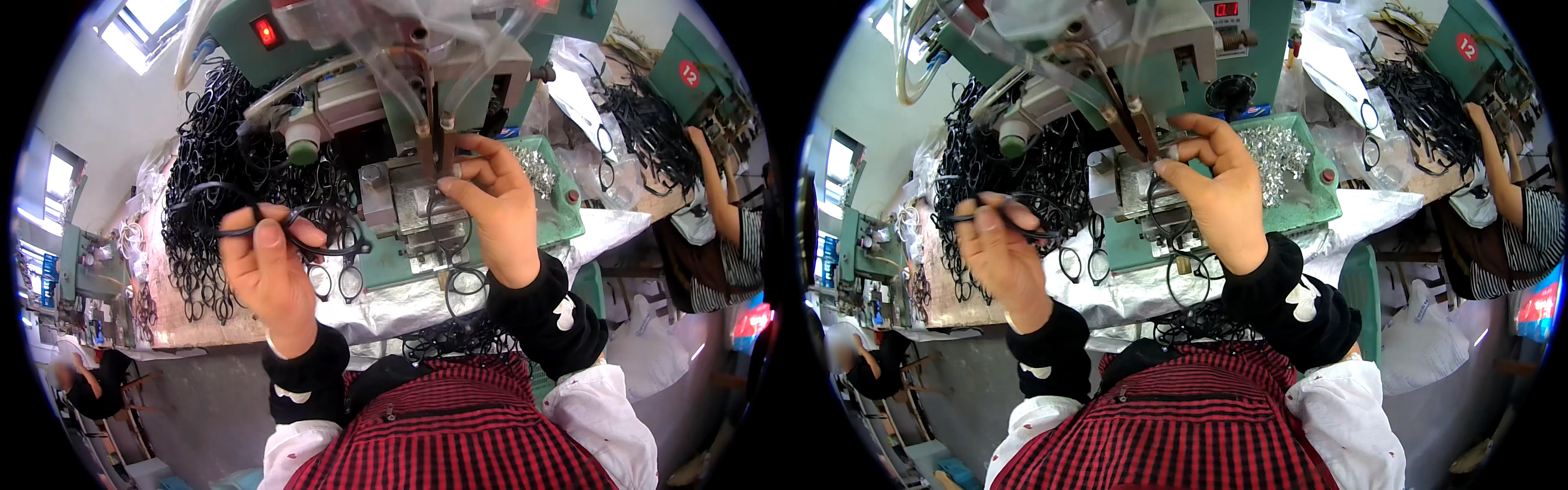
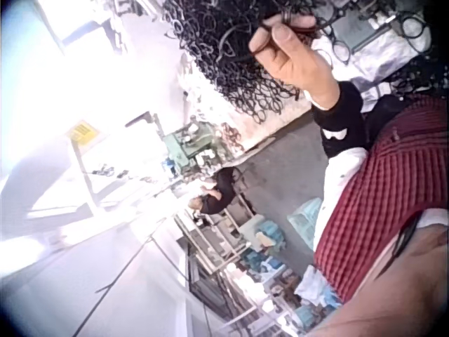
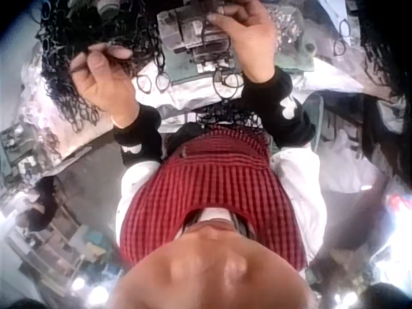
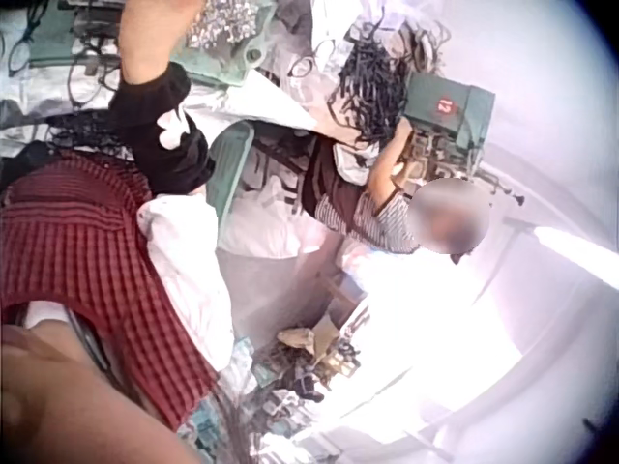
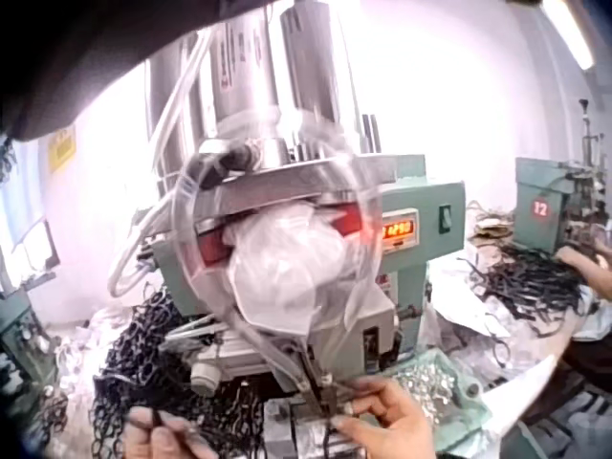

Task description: The person repeatedly picks up black eyeglass frames and small metal components, places them into a press machine, and removes the assembled frames. The person handles frames one at a time and places finished units into a pile on the table.

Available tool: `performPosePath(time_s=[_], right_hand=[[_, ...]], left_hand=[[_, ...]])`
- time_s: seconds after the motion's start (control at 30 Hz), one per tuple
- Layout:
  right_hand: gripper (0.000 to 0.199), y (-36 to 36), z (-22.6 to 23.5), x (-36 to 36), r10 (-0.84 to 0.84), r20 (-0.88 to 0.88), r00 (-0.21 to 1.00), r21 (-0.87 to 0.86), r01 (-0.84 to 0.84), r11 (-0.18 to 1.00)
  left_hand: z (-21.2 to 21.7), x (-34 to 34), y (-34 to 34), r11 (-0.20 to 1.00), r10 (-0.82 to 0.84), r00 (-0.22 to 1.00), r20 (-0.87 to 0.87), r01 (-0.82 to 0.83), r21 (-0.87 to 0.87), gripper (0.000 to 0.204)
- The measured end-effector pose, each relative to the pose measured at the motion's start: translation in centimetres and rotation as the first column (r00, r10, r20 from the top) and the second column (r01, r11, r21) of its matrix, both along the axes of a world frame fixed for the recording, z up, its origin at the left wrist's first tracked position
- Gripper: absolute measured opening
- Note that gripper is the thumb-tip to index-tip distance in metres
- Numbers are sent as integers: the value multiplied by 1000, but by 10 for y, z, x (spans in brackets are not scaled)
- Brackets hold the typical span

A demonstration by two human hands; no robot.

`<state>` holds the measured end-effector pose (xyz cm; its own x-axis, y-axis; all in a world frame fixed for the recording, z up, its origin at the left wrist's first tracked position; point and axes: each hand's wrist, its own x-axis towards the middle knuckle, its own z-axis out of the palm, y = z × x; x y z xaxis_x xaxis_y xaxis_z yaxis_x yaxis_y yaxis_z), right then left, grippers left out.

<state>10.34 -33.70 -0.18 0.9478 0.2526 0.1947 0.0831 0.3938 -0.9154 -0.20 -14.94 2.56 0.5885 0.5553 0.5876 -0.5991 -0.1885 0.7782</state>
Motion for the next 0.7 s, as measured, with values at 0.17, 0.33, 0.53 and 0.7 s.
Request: performPosePath(time_s=[0.17, 0.33, 0.53, 0.7], right_hand=[[47, 10, 13, -11, 56, -134, 989, 143, -37, 989], [48, -10, 25, -23, 23, 79, 997, -90, -15, 996], [20, -85, -57, 47, -18, 712, 702, -672, 690, 270], [16, -96, -86, 50, -60, 762, 644, -596, 735, 322]], left_hand=[[58, 33, -16, 986, 100, 995, -5, -99, 138, 15], [53, -2, -34, 963, -260, 931, -257, 269, 1, 15], [24, -2, -71, 493, -870, 217, -443, 397, -774, 34], [1, 2, -73, 487, -864, 321, -388, 339, -805, 33]])
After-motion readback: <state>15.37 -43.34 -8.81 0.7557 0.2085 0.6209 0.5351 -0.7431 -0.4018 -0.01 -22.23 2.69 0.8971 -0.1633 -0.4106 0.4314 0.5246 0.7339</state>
